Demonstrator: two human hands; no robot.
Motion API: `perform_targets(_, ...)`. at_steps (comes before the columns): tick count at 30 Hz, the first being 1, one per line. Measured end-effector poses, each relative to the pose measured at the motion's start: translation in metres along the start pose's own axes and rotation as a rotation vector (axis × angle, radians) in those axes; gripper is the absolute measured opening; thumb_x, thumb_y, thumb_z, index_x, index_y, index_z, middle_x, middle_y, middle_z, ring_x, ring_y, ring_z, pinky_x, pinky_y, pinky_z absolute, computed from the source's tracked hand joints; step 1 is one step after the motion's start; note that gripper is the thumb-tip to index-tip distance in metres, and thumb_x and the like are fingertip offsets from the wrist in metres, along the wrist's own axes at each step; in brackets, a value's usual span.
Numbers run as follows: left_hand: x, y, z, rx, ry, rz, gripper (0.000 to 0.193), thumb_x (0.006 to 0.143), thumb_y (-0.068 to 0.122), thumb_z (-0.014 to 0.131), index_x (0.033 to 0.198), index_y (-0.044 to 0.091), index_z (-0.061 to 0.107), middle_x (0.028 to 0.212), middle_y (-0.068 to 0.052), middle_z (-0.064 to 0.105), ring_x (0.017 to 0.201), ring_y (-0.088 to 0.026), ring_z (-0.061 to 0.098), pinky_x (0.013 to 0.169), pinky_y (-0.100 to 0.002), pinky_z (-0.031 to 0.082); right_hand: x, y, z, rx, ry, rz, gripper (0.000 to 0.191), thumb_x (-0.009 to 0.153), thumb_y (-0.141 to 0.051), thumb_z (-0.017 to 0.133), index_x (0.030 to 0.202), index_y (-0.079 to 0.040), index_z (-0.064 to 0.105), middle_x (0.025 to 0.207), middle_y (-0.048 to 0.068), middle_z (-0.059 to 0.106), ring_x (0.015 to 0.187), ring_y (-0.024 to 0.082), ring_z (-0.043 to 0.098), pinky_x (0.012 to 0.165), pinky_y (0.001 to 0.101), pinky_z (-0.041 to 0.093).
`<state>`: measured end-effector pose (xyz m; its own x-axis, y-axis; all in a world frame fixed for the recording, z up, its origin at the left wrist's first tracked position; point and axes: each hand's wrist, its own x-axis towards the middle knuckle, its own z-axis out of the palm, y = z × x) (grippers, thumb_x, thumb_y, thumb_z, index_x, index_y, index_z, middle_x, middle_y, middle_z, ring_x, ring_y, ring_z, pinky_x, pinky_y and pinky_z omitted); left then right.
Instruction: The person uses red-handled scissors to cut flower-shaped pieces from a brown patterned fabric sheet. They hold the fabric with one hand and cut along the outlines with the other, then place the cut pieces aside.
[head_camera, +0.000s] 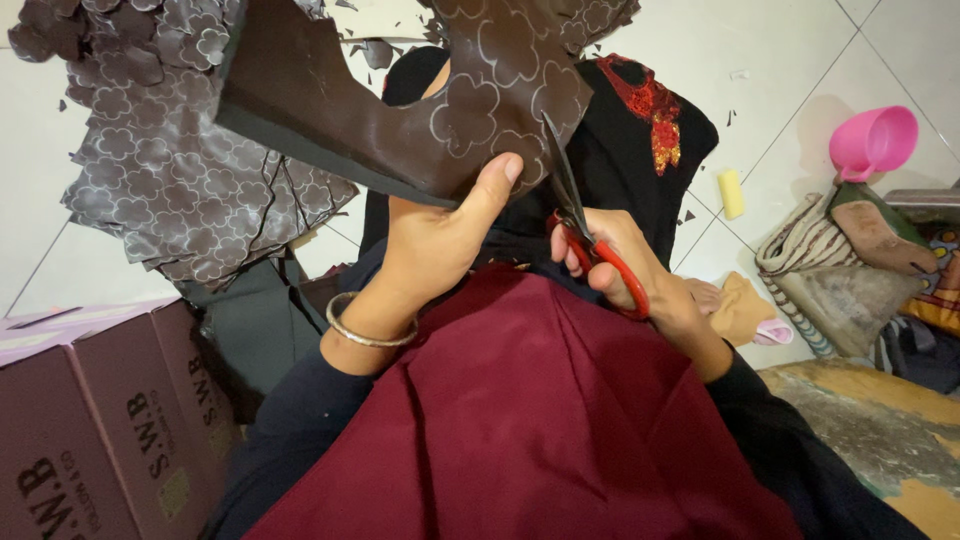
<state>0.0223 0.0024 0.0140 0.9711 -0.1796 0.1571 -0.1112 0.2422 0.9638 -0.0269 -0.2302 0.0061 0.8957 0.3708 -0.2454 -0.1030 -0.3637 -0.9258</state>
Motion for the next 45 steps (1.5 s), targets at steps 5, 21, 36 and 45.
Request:
perform_targets(5, 0.000, 0.003, -0.001, 0.032, -0.013, 0.034, 0.014, 0.106, 0.008, 0.070, 0.118, 0.000, 0.068, 0.109, -0.001, 0.071, 0.096, -0.010, 0.067, 0.086, -0.026, 0.056, 0.000, 0.000, 0.000, -0.016, -0.010, -0.017, 0.101, 0.061, -0.107, 0.034, 0.077, -0.009, 0.052, 0.067, -0.003, 0.053, 0.061, 0.006, 0.054, 0.055, 0.0219, 0.045)
perform_targets(21, -0.001, 0.009, 0.001, 0.024, 0.000, 0.001, 0.014, 0.106, 0.008, 0.070, 0.117, 0.000, 0.070, 0.107, -0.001, 0.071, 0.095, -0.010, 0.065, 0.085, -0.026, 0.055, -0.002, 0.014, -0.003, 0.037, 0.013, -0.028, 0.092, 0.061, -0.100, 0.041, 0.072, -0.010, 0.050, 0.064, -0.004, 0.053, 0.055, 0.004, 0.054, 0.050, 0.0196, 0.046)
perform_targets(36, 0.000, 0.011, -0.006, -0.020, -0.066, -0.040, 0.010, 0.107, 0.006, 0.071, 0.115, 0.001, 0.069, 0.100, 0.002, 0.069, 0.084, -0.007, 0.062, 0.078, -0.024, 0.053, -0.004, 0.012, -0.020, -0.008, -0.070, 0.028, 0.093, 0.057, -0.101, 0.046, 0.063, -0.009, 0.052, 0.055, -0.004, 0.053, 0.050, 0.005, 0.054, 0.046, 0.0200, 0.040)
perform_targets(45, 0.007, 0.020, -0.001, -0.157, -0.151, -0.033, 0.030, 0.104, 0.000, 0.068, 0.132, 0.000, 0.056, 0.103, 0.002, 0.066, 0.092, -0.006, 0.061, 0.082, -0.022, 0.053, -0.003, -0.006, -0.026, 0.054, -0.194, 0.089, 0.111, 0.050, -0.113, 0.034, 0.076, -0.007, 0.057, 0.066, -0.002, 0.054, 0.060, 0.008, 0.055, 0.056, 0.0223, 0.045)
